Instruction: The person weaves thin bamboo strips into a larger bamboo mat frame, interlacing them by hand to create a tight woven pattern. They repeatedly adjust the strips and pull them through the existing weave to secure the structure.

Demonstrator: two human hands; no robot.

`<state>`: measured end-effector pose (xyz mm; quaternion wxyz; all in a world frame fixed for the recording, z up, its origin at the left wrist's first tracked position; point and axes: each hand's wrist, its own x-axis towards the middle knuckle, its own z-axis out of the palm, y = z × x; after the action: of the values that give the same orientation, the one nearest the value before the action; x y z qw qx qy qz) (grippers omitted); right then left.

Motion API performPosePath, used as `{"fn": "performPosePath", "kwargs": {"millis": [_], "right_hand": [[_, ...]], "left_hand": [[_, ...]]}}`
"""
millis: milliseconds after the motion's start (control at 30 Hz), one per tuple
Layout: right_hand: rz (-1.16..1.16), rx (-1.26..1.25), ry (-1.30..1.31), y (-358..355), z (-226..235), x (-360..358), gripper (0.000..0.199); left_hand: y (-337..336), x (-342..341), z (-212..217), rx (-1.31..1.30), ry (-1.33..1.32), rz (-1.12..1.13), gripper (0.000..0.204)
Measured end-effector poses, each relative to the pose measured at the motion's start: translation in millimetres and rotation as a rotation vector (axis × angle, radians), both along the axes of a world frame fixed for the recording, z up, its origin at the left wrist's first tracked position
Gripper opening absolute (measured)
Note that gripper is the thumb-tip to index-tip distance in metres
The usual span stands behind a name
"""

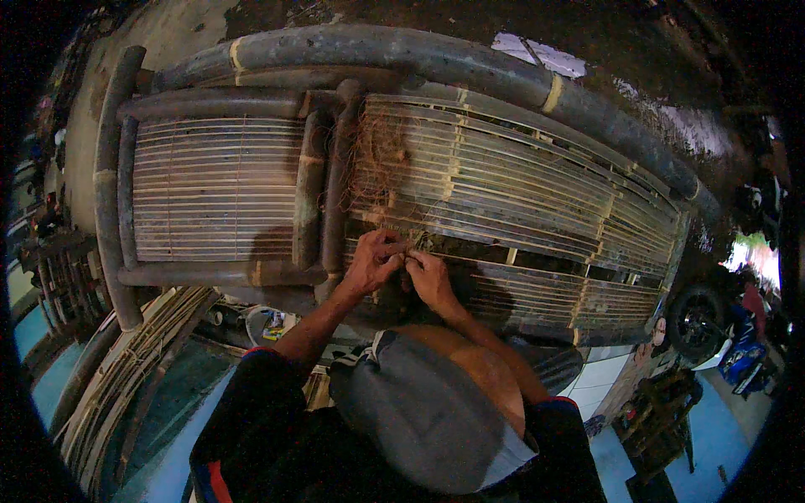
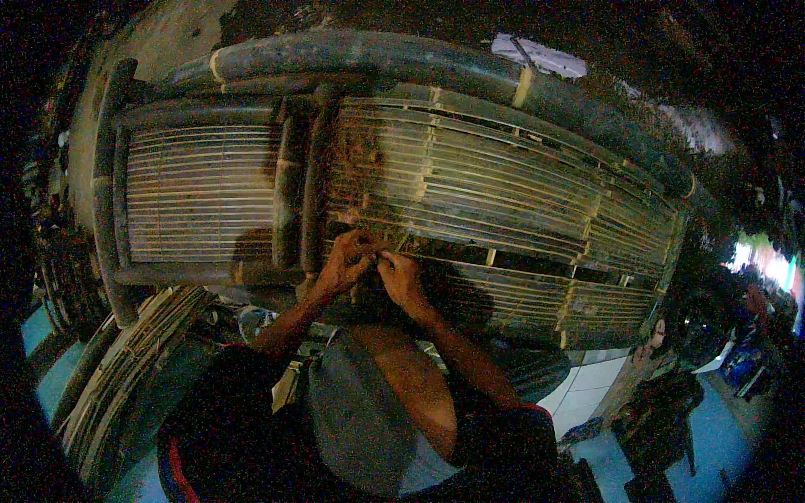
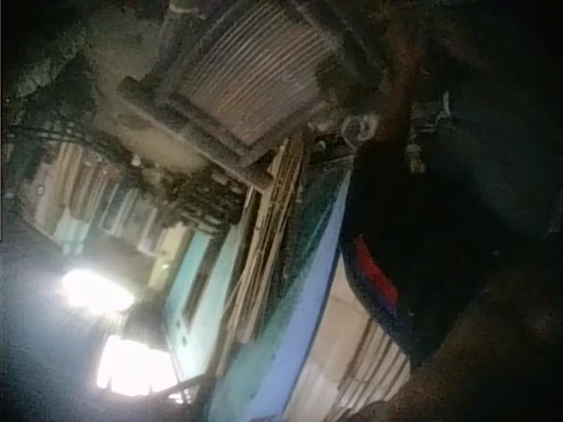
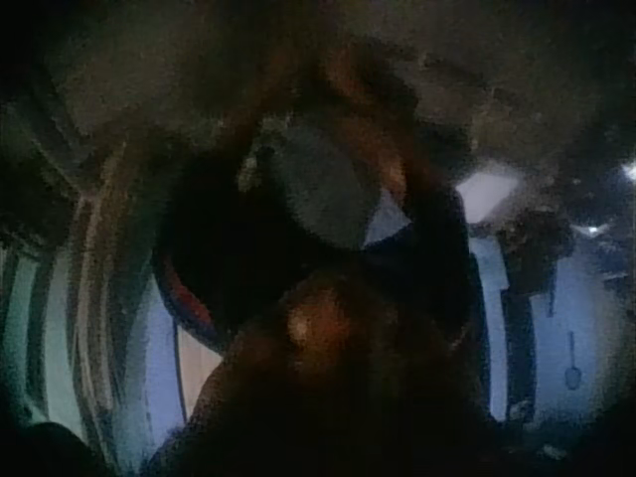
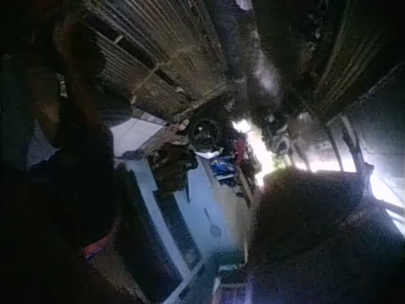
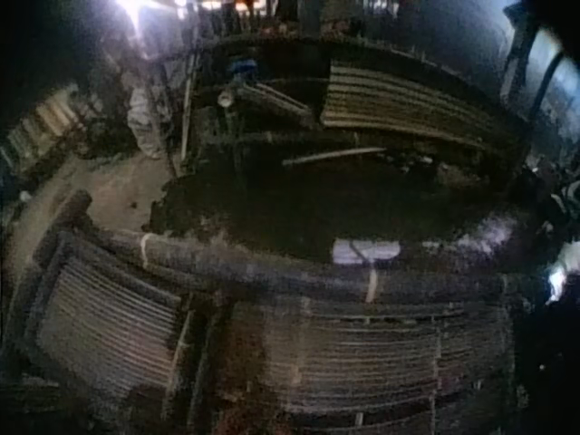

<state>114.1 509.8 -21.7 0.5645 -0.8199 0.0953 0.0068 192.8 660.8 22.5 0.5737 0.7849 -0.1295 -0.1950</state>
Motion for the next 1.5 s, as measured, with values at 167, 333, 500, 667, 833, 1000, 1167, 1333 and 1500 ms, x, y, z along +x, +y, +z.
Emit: {"fn": "performPosePath", "kwargs": {"millis": [167, 333, 500, 667, 833, 1000, 1167, 1333, 1500], "right_hand": [[0.168, 0.067, 0.462, -9.2, 34.8, 12.3, 0.031], [0.009, -0.211, 0.200, -13.6, 19.0, 20.2, 0.038], [-0.164, 0.501, 0.200, -45.9, 100.7, 34.4, 0.053], [-0.191, 0.595, 0.185, -50.5, 136.4, 14.6, 0.058], [0.485, -0.182, -0.323, -50.1, 141.1, 24.4, 0.084], [0.242, 0.013, -0.186, -64.9, 145.6, 52.3, 0.083], [0.072, -0.093, -0.194, -89.5, 181.8, 55.6, 0.079], [-0.541, -0.781, -0.375, -154.1, 228.3, 57.5, 0.053], [-0.449, -0.846, 0.457, -243.5, 204.7, -10.3, 0.054]], "left_hand": [[19.9, -3.2, -5.6, -0.025, 0.049, -0.042, 0.030], [11.2, 6.4, 14.1, -0.141, 0.181, -0.068, 0.034], [28.4, -13.9, -23.7, -0.193, 0.171, 0.018, 0.032], [18.9, 7.9, -13.4, 0.317, -0.297, -0.282, 0.029], [9.0, 17.7, -0.3, 0.481, -0.252, -0.368, 0.030], [9.7, 20.7, -17.2, 0.381, -0.205, -0.258, 0.031], [22.6, 11.9, -31.7, 0.639, -0.339, -0.457, 0.037], [20.6, 7.7, -23.8, 0.680, -0.410, -0.460, 0.044], [13.0, 18.5, -19.0, 0.694, -0.209, -0.553, 0.041]]}}
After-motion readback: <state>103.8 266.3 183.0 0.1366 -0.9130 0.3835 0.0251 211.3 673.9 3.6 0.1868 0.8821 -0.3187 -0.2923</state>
